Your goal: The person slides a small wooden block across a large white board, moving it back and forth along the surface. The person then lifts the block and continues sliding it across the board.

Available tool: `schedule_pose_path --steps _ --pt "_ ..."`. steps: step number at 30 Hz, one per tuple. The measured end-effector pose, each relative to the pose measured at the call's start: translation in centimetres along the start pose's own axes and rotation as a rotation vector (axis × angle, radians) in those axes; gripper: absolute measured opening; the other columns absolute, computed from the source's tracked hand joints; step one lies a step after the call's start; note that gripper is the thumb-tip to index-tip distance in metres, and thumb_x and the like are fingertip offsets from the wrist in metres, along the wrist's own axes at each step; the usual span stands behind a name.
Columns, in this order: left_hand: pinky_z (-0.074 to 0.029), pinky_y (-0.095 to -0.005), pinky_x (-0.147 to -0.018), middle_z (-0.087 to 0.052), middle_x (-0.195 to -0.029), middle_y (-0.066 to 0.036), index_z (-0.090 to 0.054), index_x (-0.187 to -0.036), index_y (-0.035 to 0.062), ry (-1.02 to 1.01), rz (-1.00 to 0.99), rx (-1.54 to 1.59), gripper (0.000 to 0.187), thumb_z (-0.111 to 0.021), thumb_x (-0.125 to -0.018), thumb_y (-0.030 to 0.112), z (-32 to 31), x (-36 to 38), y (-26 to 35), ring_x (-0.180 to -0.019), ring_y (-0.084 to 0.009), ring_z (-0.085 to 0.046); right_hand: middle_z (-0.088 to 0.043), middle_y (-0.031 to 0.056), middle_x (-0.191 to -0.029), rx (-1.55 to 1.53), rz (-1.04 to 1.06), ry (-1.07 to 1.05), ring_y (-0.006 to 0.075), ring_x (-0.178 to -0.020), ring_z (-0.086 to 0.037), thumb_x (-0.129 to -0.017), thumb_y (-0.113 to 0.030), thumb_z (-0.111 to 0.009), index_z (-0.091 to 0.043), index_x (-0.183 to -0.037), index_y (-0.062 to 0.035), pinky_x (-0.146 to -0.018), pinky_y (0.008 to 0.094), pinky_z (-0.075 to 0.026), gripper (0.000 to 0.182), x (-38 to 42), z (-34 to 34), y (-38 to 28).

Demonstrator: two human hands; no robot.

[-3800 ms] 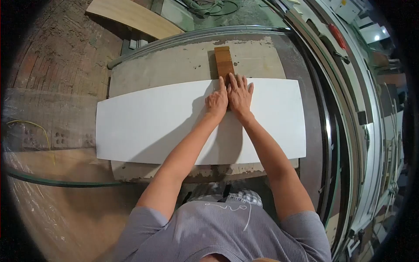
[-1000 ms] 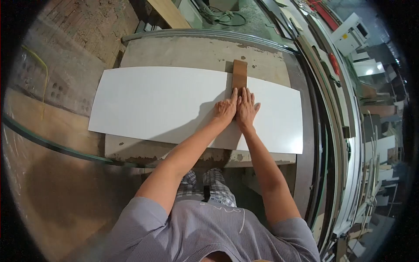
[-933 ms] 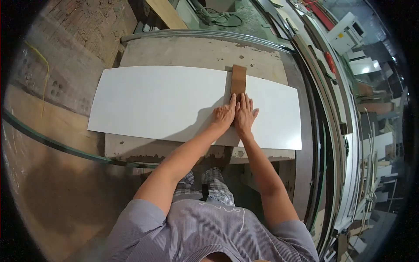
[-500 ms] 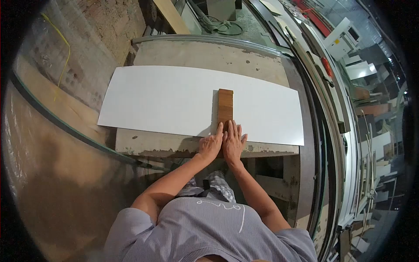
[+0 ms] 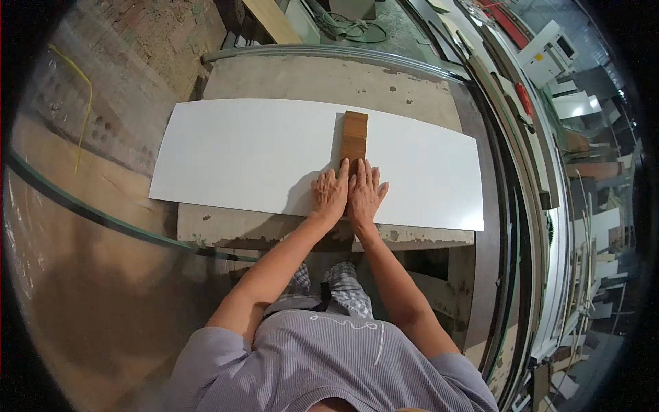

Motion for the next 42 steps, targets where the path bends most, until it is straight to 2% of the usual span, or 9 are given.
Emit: schedule_pose_path --steps 3,5,9,11,21,28,35,36,42 --pt "-0.041 -0.0474 -0.078 -0.055 -0.098 -0.016 -0.039 -0.133 0.0144 0.047 0.004 -0.013 0.044 -0.043 -0.091 0.026 0.1 -1.8 0.2 -0.091 -0.0327 -0.054 -0.037 0.0037 -0.140 -0.007 0.007 0.003 0.0292 -0.132 -0.027 -0.092 -0.026 -0.040 -0.035 -0.136 -0.0134 -0.104 0.0582 -0.014 0.046 -2.1 -0.4 0.2" --pt "-0.038 -0.0488 -0.086 -0.053 -0.103 -0.022 -0.035 -0.135 0.0141 -0.016 0.065 0.056 0.046 -0.043 -0.090 0.022 -0.4 -3.3 0.0 -0.098 -0.0385 -0.051 -0.037 0.0036 -0.140 -0.016 0.016 -0.001 0.0291 -0.132 -0.027 -0.092 -0.026 -0.040 -0.035 -0.136 -0.0134 -0.104 0.0582 -0.014 0.046 -3.5 -0.7 0.3" --pt "-0.039 -0.0485 -0.085 -0.054 -0.103 -0.022 -0.036 -0.135 0.0164 0.029 0.088 -0.015 0.045 -0.043 -0.091 0.023 -1.4 -6.2 0.0 -0.097 -0.0384 -0.051 -0.037 0.0029 -0.140 -0.030 0.034 0.012 0.0287 -0.132 -0.026 -0.093 -0.027 -0.040 -0.035 -0.136 -0.0147 -0.104 0.0581 -0.013 0.046 -6.5 -1.5 0.7" --pt "-0.041 -0.0462 -0.078 -0.057 -0.096 -0.014 -0.045 -0.129 0.0175 0.158 0.068 -0.086 0.040 -0.044 -0.090 0.029 -1.9 -7.8 -0.1 -0.092 -0.0319 -0.054 -0.037 0.0028 -0.140 -0.030 0.040 0.013 0.0286 -0.132 -0.026 -0.093 -0.028 -0.040 -0.035 -0.136 -0.0151 -0.104 0.0580 -0.013 0.045 -8.2 -1.8 1.0" --pt "-0.041 -0.0447 -0.079 -0.058 -0.097 -0.013 -0.047 -0.127 0.0173 0.171 0.097 -0.056 0.040 -0.045 -0.090 0.033 -2.7 -15.5 0.4 -0.092 -0.0308 -0.054 -0.037 0.0042 -0.140 -0.070 0.061 0.009 0.0288 -0.132 -0.028 -0.093 -0.029 -0.038 -0.036 -0.136 -0.0147 -0.104 0.0593 -0.012 0.045 -16.3 -3.2 2.0" --pt "-0.043 -0.0429 -0.077 -0.059 -0.094 -0.012 -0.051 -0.122 0.0147 0.304 0.012 -0.030 0.037 -0.049 -0.088 0.028 -3.9 -19.3 0.3 -0.089 -0.0290 -0.056 -0.037 0.0045 -0.141 -0.095 0.035 0.000 0.0281 -0.132 -0.029 -0.094 -0.027 -0.037 -0.035 -0.137 -0.0152 -0.105 0.0579 -0.011 0.045 -19.9 -3.9 2.7" --pt "-0.043 -0.0436 -0.077 -0.059 -0.096 -0.012 -0.051 -0.122 0.0099 0.299 -0.094 0.018 0.036 -0.047 -0.088 0.024 -3.6 -19.1 0.7 -0.089 -0.0300 -0.056 -0.037 0.0034 -0.140 -0.068 0.059 0.073 0.0271 -0.132 -0.029 -0.094 -0.028 -0.037 -0.036 -0.137 -0.0166 -0.105 0.0578 -0.013 0.045 -19.8 -4.1 3.1" --pt "-0.043 -0.0436 -0.077 -0.059 -0.096 -0.012 -0.051 -0.122 0.0099 0.315 -0.108 0.021 0.036 -0.047 -0.088 0.024 -3.4 -18.9 0.8 -0.089 -0.0300 -0.056 -0.037 0.0032 -0.140 -0.075 0.056 0.025 0.0272 -0.132 -0.029 -0.094 -0.029 -0.038 -0.035 -0.137 -0.0165 -0.105 0.0579 -0.013 0.045 -19.4 -3.9 3.1" --pt "-0.043 -0.0437 -0.080 -0.059 -0.100 -0.014 -0.048 -0.124 0.0101 0.221 -0.099 0.062 0.038 -0.044 -0.090 0.026 -2.9 -13.2 1.7 -0.093 -0.0320 -0.056 -0.035 0.0034 -0.141 -0.027 0.025 -0.006 0.0283 -0.133 -0.026 -0.093 -0.030 -0.039 -0.034 -0.137 -0.0166 -0.104 0.0587 -0.013 0.046 -13.9 -2.6 3.6"
Point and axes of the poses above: each hand's wrist, its own x-axis away from the middle knuckle, its own z-axis out of the back of the hand, y = z × x, the point moved 5 cm from there along -x, towards the middle knuckle
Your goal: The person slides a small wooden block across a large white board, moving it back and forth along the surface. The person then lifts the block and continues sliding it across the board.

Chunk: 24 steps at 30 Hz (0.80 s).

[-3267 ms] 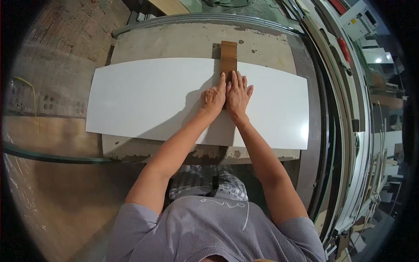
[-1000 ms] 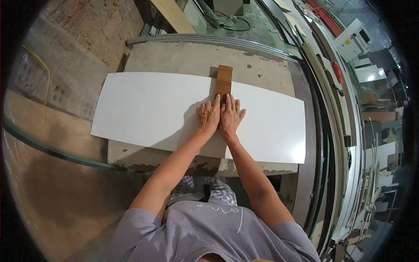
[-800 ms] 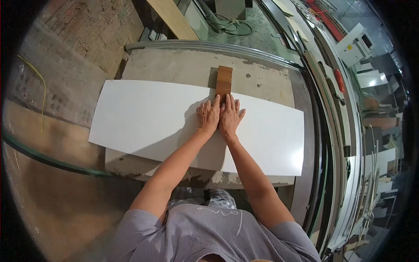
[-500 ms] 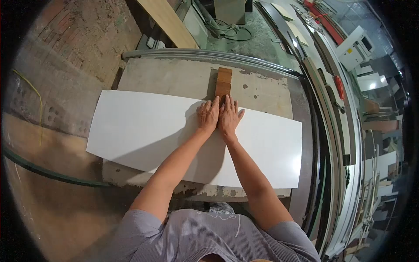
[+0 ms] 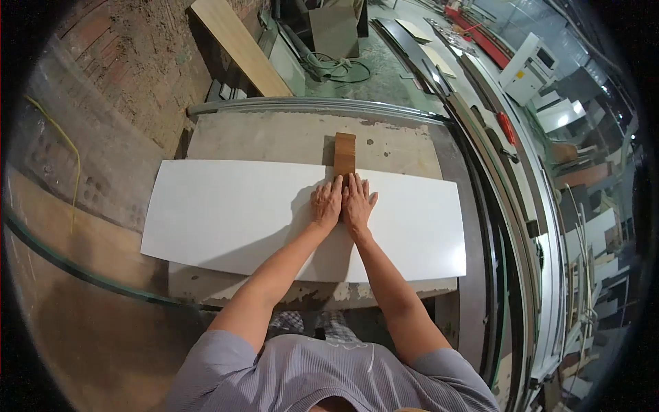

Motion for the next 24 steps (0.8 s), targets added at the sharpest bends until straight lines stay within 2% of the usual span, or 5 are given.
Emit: schedule_pose_path --steps 8,16,20,21,24 --pt "-0.043 -0.0438 -0.079 -0.059 -0.095 -0.013 -0.048 -0.124 0.0095 0.023 -0.071 0.027 0.038 -0.046 -0.089 0.023 4.8 10.0 0.7 -0.090 -0.0310 -0.056 -0.035 0.0071 -0.142 -0.007 -0.014 0.008 0.0320 -0.133 -0.024 -0.094 -0.029 -0.037 -0.032 -0.138 -0.0138 -0.104 0.0582 -0.010 0.047 11.1 2.1 -1.8" --pt "-0.045 -0.0425 -0.074 -0.058 -0.087 -0.012 -0.045 -0.126 0.0043 -0.108 -0.063 -0.043 0.043 -0.048 -0.089 0.025 10.9 18.8 -2.1 -0.081 -0.0291 -0.058 -0.034 0.0055 -0.142 0.042 -0.011 -0.055 0.0305 -0.133 -0.025 -0.092 -0.026 -0.042 -0.034 -0.137 -0.0143 -0.105 0.0567 -0.014 0.047 21.1 2.9 -7.5" --pt "-0.046 -0.0432 -0.070 -0.058 -0.084 -0.013 -0.043 -0.129 0.0040 -0.050 -0.062 -0.042 0.045 -0.048 -0.089 0.025 12.1 21.5 -3.7 -0.077 -0.0285 -0.058 -0.034 0.0035 -0.142 0.042 0.062 -0.066 0.0300 -0.133 -0.026 -0.091 -0.027 -0.045 -0.034 -0.137 -0.0159 -0.105 0.0568 -0.014 0.049 23.1 2.2 -9.0" --pt "-0.046 -0.0427 -0.069 -0.058 -0.084 -0.013 -0.041 -0.130 0.0042 -0.170 -0.006 -0.082 0.046 -0.048 -0.090 0.026 12.5 21.2 -3.5 -0.078 -0.0281 -0.059 -0.034 0.0036 -0.142 0.043 0.059 -0.082 0.0299 -0.133 -0.026 -0.091 -0.027 -0.045 -0.034 -0.137 -0.0160 -0.105 0.0569 -0.014 0.049 22.9 2.3 -9.4" --pt "-0.046 -0.0429 -0.068 -0.059 -0.084 -0.013 -0.039 -0.131 0.0046 -0.220 0.011 -0.056 0.047 -0.048 -0.090 0.025 11.9 19.9 -3.9 -0.077 -0.0279 -0.059 -0.034 0.0038 -0.142 0.022 0.022 -0.133 0.0301 -0.133 -0.026 -0.091 -0.026 -0.044 -0.033 -0.138 -0.0155 -0.105 0.0574 -0.013 0.049 22.1 2.4 -9.6"
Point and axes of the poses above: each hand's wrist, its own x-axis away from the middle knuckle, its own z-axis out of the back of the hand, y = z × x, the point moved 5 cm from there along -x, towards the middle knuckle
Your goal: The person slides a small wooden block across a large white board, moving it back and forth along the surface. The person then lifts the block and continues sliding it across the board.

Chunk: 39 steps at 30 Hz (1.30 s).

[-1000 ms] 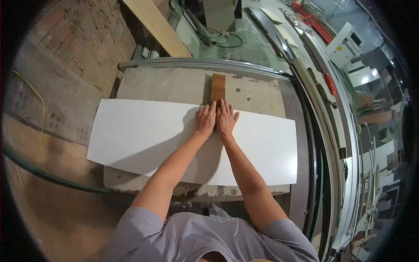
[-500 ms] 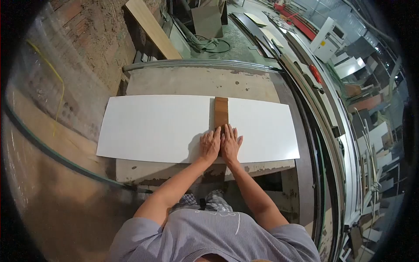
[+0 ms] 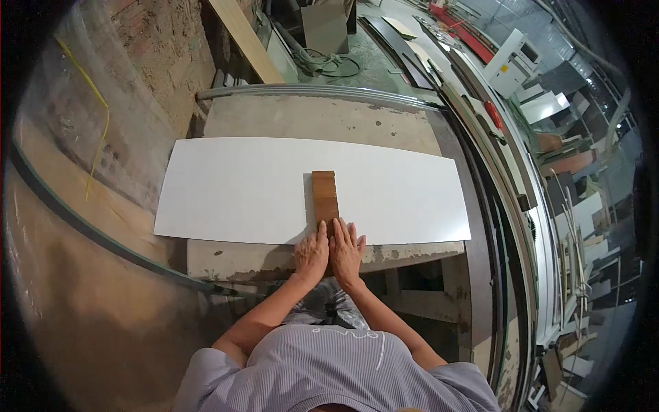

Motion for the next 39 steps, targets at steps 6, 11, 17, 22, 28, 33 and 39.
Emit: schedule_pose_path --steps 6,11,17,22,28,33,39 --pt "-0.047 -0.0421 -0.068 -0.058 -0.085 -0.014 -0.038 -0.131 0.0023 -0.050 0.020 -0.054 0.046 -0.045 -0.091 0.023 -0.5 -4.4 -0.2 -0.077 -0.0282 -0.059 -0.034 0.0042 -0.142 -0.007 0.011 0.021 0.0303 -0.134 -0.025 -0.093 -0.025 -0.040 -0.034 -0.137 -0.0137 -0.104 0.0580 -0.013 0.046 -4.6 -0.3 0.2" --pt "-0.048 -0.0411 -0.066 -0.058 -0.083 -0.015 -0.038 -0.132 0.0013 0.064 0.031 -0.092 0.047 -0.046 -0.090 0.020 -1.6 -9.0 -0.9 -0.076 -0.0290 -0.059 -0.036 0.0041 -0.141 -0.018 0.030 0.044 0.0301 -0.133 -0.026 -0.093 -0.025 -0.040 -0.034 -0.137 -0.0142 -0.104 0.0581 -0.013 0.046 -9.7 -0.8 0.5" --pt "-0.049 -0.0423 -0.064 -0.058 -0.088 -0.017 -0.035 -0.134 0.0042 0.148 0.034 -0.028 0.048 -0.044 -0.090 0.021 -3.4 -14.4 -1.7 -0.075 -0.0314 -0.060 -0.038 0.0031 -0.139 -0.045 0.064 0.087 0.0293 -0.132 -0.028 -0.092 -0.026 -0.041 -0.035 -0.136 -0.0146 -0.105 0.0587 -0.014 0.046 -15.4 -1.2 1.7" --pt "-0.050 -0.0448 -0.067 -0.057 -0.095 -0.020 -0.032 -0.135 0.0053 -0.024 0.173 0.073 0.046 -0.039 -0.093 0.024 -3.1 -19.4 -1.5 -0.082 -0.0359 -0.061 -0.037 0.0032 -0.140 -0.033 0.074 0.079 0.0294 -0.132 -0.028 -0.092 -0.029 -0.041 -0.034 -0.136 -0.0144 -0.105 0.0585 -0.014 0.047 -20.5 -1.7 2.6" --pt "-0.053 -0.0413 -0.061 -0.060 -0.091 -0.019 -0.036 -0.132 0.0065 0.096 0.150 0.004 0.047 -0.040 -0.093 0.032 -4.1 -24.1 -2.1 -0.075 -0.0336 -0.064 -0.035 0.0035 -0.141 -0.035 0.075 0.060 0.0296 -0.132 -0.028 -0.093 -0.029 -0.041 -0.034 -0.136 -0.0143 -0.105 0.0583 -0.013 0.047 -25.5 -2.0 3.1" --pt "-0.053 -0.0417 -0.062 -0.061 -0.091 -0.020 -0.038 -0.131 0.0069 0.111 0.167 0.013 0.046 -0.040 -0.093 0.033 -4.8 -26.7 -2.3 -0.075 -0.0344 -0.064 -0.035 0.0036 -0.141 -0.033 0.083 0.056 0.0295 -0.132 -0.027 -0.093 -0.030 -0.040 -0.034 -0.137 -0.0145 -0.105 0.0580 -0.013 0.047 -28.2 -2.2 3.6" --pt "-0.052 -0.0415 -0.067 -0.057 -0.098 -0.020 -0.040 -0.130 0.0063 0.208 0.123 -0.009 0.043 -0.039 -0.093 0.028 -5.6 -25.9 -2.3 -0.082 -0.0345 -0.061 -0.036 0.0039 -0.141 -0.019 0.116 0.096 0.0307 -0.132 -0.027 -0.094 -0.030 -0.037 -0.034 -0.137 -0.0143 -0.103 0.0594 -0.014 0.046 -27.3 -1.7 3.5"
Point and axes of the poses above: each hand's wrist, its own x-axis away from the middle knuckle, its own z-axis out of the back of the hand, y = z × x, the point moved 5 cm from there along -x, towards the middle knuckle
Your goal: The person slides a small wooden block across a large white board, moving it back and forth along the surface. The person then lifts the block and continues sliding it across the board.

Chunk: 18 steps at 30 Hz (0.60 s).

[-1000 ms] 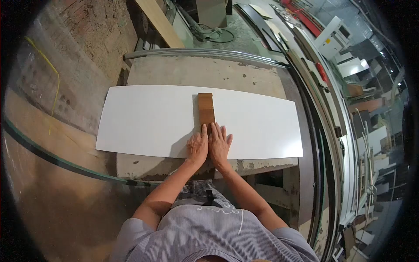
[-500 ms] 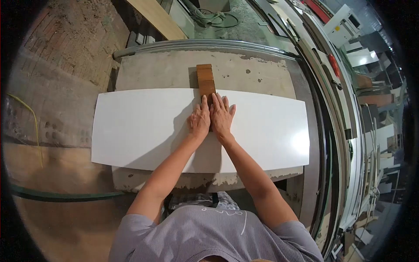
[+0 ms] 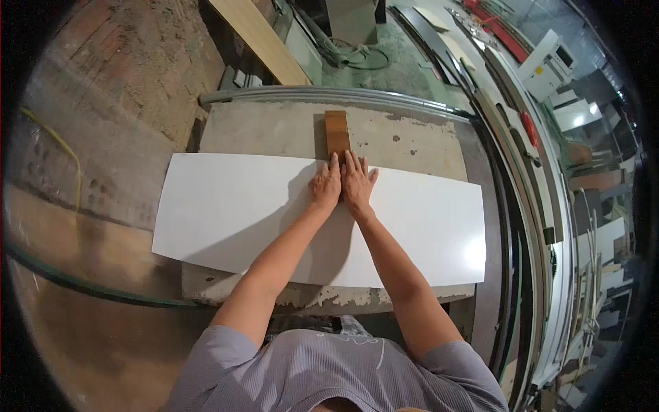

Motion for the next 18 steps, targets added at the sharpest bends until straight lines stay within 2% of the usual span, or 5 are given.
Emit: schedule_pose_path --steps 3,7,14,16,18 --pt "-0.052 -0.0409 -0.067 -0.057 -0.096 -0.019 -0.041 -0.130 0.0062 0.044 -0.052 0.003 0.042 -0.039 -0.093 0.027 0.1 2.0 0.3 -0.081 -0.0336 -0.062 -0.034 0.0049 -0.142 0.004 -0.020 -0.039 0.0316 -0.132 -0.026 -0.094 -0.031 -0.036 -0.034 -0.137 -0.0142 -0.103 0.0604 -0.014 0.046 2.0 0.5 -0.1" --pt "-0.052 -0.0403 -0.065 -0.058 -0.096 -0.016 -0.041 -0.129 0.0067 -0.066 -0.024 -0.004 0.041 -0.040 -0.092 0.026 1.2 5.8 1.0 -0.080 -0.0318 -0.062 -0.029 0.0071 -0.144 0.001 -0.045 -0.024 0.0324 -0.133 -0.024 -0.094 -0.031 -0.036 -0.034 -0.137 -0.0143 -0.103 0.0613 -0.013 0.046 6.3 1.1 0.2" --pt "-0.051 -0.0408 -0.062 -0.058 -0.097 -0.018 -0.036 -0.133 0.0069 -0.082 -0.094 -0.022 0.044 -0.039 -0.093 0.023 4.2 13.8 2.0 -0.080 -0.0331 -0.061 -0.029 0.0066 -0.145 -0.010 -0.090 -0.057 0.0307 -0.134 -0.023 -0.095 -0.030 -0.035 -0.034 -0.137 -0.0144 -0.104 0.0588 -0.011 0.045 14.6 2.7 -0.7" --pt "-0.051 -0.0436 -0.071 -0.057 -0.102 -0.022 -0.031 -0.135 0.0061 -0.191 -0.078 0.059 0.047 -0.042 -0.090 0.015 6.0 15.6 2.3 -0.086 -0.0376 -0.061 -0.031 0.0067 -0.144 -0.003 -0.094 -0.054 0.0294 -0.134 -0.023 -0.095 -0.029 -0.035 -0.034 -0.137 -0.0143 -0.105 0.0579 -0.011 0.045 16.6 3.3 -1.5" --pt "-0.051 -0.0435 -0.069 -0.057 -0.100 -0.021 -0.032 -0.134 0.0055 -0.198 -0.083 0.059 0.047 -0.042 -0.090 0.017 6.9 17.4 1.9 -0.085 -0.0371 -0.061 -0.031 0.0069 -0.144 -0.006 -0.086 -0.052 0.0295 -0.134 -0.024 -0.095 -0.028 -0.036 -0.034 -0.137 -0.0138 -0.105 0.0580 -0.011 0.044 18.6 3.5 -2.3"
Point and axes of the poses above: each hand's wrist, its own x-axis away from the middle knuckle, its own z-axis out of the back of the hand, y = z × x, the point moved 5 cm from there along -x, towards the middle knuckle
